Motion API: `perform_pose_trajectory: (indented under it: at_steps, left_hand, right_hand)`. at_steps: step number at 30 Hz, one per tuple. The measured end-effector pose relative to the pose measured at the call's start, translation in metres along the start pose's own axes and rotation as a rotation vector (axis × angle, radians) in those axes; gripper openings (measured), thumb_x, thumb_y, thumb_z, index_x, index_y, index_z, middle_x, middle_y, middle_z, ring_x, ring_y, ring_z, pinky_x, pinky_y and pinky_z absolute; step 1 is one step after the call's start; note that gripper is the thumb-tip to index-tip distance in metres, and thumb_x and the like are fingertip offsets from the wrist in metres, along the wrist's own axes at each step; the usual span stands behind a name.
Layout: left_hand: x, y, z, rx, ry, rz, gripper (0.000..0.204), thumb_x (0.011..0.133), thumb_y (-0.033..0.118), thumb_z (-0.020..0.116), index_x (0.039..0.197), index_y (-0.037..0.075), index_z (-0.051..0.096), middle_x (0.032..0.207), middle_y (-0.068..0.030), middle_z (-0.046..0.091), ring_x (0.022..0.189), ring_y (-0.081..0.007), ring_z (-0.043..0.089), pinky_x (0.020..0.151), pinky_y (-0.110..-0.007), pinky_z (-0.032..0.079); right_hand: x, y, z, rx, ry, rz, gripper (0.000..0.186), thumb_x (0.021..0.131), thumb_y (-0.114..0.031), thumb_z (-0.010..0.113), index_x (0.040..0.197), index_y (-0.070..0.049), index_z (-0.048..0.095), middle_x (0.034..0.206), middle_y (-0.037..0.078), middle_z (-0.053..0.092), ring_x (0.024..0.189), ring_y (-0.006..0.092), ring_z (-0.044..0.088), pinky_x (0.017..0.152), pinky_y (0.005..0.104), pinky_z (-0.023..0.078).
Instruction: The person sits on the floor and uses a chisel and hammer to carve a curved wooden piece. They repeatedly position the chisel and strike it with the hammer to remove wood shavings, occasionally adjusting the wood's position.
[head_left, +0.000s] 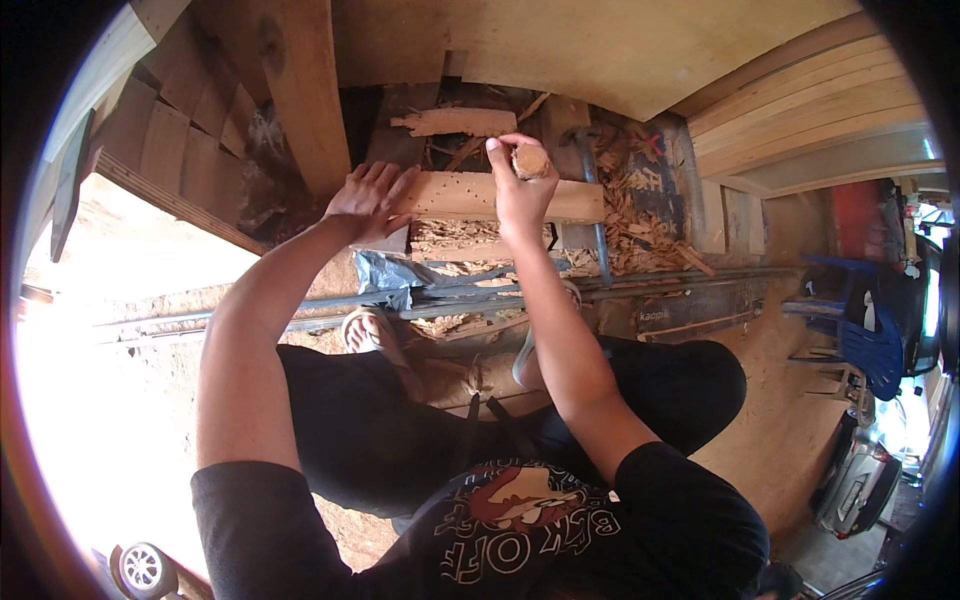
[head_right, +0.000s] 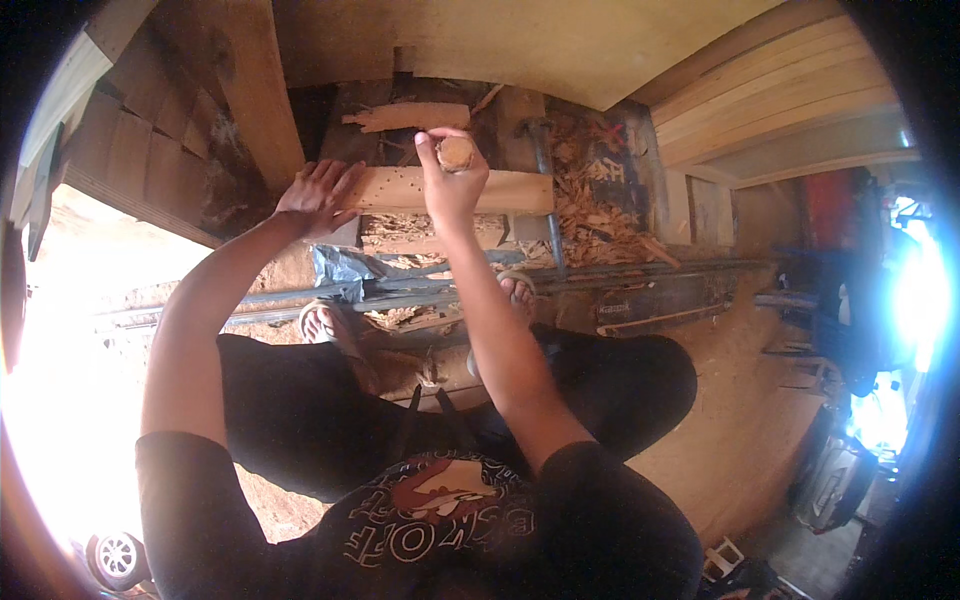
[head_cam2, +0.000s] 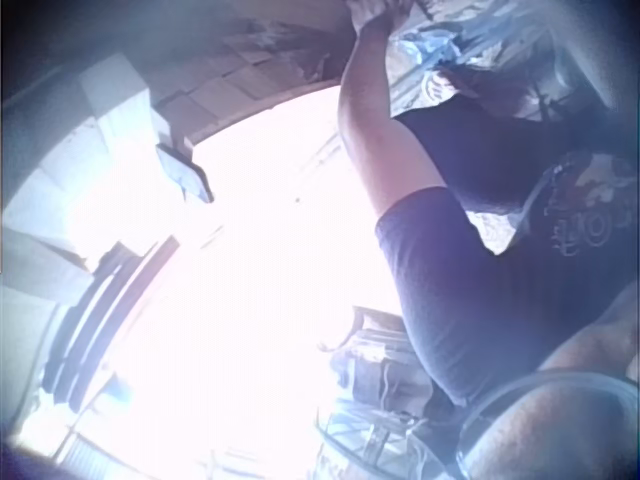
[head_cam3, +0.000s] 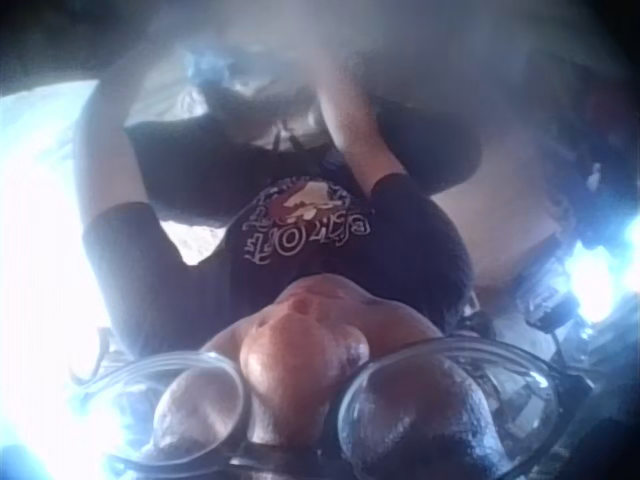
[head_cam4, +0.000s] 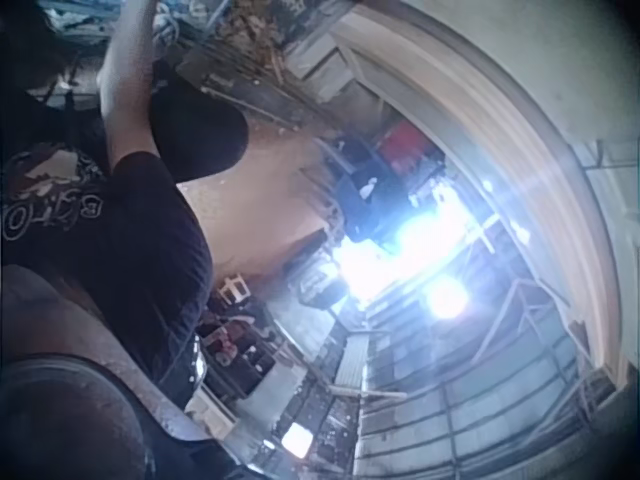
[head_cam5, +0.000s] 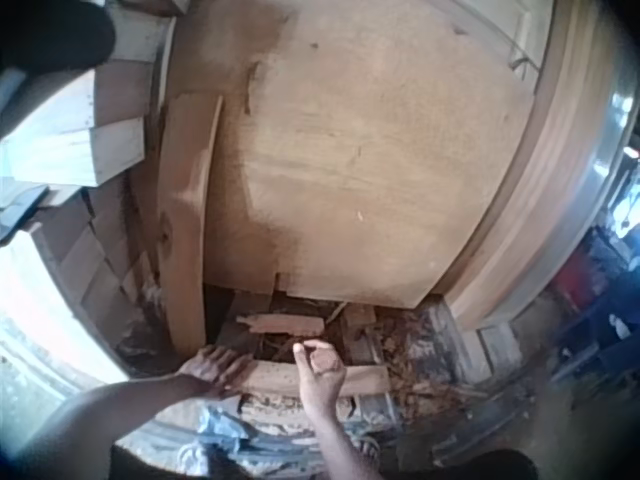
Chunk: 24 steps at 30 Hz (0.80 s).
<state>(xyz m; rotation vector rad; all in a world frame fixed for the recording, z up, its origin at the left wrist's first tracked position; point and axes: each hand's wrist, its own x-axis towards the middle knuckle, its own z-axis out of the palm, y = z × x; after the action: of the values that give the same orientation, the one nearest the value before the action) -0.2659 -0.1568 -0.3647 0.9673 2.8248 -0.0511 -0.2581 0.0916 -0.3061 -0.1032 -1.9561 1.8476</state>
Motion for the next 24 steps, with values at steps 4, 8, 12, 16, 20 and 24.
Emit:
perform_pose_trajectory:
  at_steps: [4,8,12,16,20,24]
  left_hand:
    - [0.001,-0.001,-0.001,-0.029,0.014,0.018,0.084,0.102,0.058,0.054,0.167,0.016,0.022,0.147,-0.0160,0.048,0.139,-0.0323,0.045,0.116,-0.050,0.037]
    - [0.000,-0.001,-0.001,0.007,-0.023,-0.003,0.084,0.102,0.058,0.054,0.167,0.016,0.022,0.145,-0.0155,0.049,0.138,-0.0320,0.046,0.114,-0.050,0.038]
    - [0.000,-0.002,0.006,0.011,0.064,0.023,0.084,0.102,0.059,0.054,0.167,0.016,0.023,0.144,-0.0150,0.050,0.137,-0.0318,0.047,0.114,-0.050,0.038]
    - [0.001,-0.004,0.011,0.026,0.079,0.021,0.083,0.102,0.060,0.053,0.166,0.015,0.025,0.144,-0.0147,0.050,0.136,-0.0317,0.047,0.114,-0.050,0.038]
    - [0.000,-0.003,0.010,0.030,0.083,0.022,0.082,0.102,0.061,0.052,0.165,0.014,0.028,0.143,-0.0149,0.051,0.135,-0.0315,0.048,0.115,-0.049,0.037]
    - [0.000,-0.001,0.006,0.011,0.097,0.017,0.081,0.103,0.061,0.051,0.165,0.014,0.029,0.142,-0.0148,0.052,0.134,-0.0312,0.050,0.115,-0.049,0.037]
  right_hand:
    - [0.028,-0.016,-0.037,0.264,-0.353,0.261,0.016,0.090,-0.004,0.076,0.105,-0.001,0.073,0.071,-0.003,0.062,0.060,0.0058,0.052,0.057,0.0249,0.040]
    - [0.030,-0.022,-0.055,0.442,-0.162,0.148,0.017,0.085,0.007,0.068,0.102,0.003,0.069,0.071,0.001,0.059,0.057,0.0074,0.050,0.053,0.0274,0.038]
    - [0.017,-0.012,-0.062,0.495,-0.006,0.085,0.011,0.082,0.007,0.065,0.092,0.001,0.064,0.069,0.004,0.053,0.055,0.0115,0.047,0.052,0.0294,0.038]
    - [0.006,-0.001,-0.065,0.435,0.004,0.083,0.010,0.081,0.006,0.064,0.090,0.001,0.062,0.067,0.005,0.052,0.053,0.0126,0.047,0.051,0.0300,0.038]
    - [0.003,0.001,-0.065,0.411,0.025,0.072,0.011,0.081,0.007,0.064,0.091,0.002,0.063,0.069,0.006,0.057,0.054,0.0116,0.049,0.051,0.0293,0.038]
    - [0.001,0.000,-0.061,0.444,0.028,0.077,0.014,0.081,0.010,0.063,0.093,0.003,0.063,0.073,0.008,0.062,0.054,0.0101,0.050,0.050,0.0277,0.036]
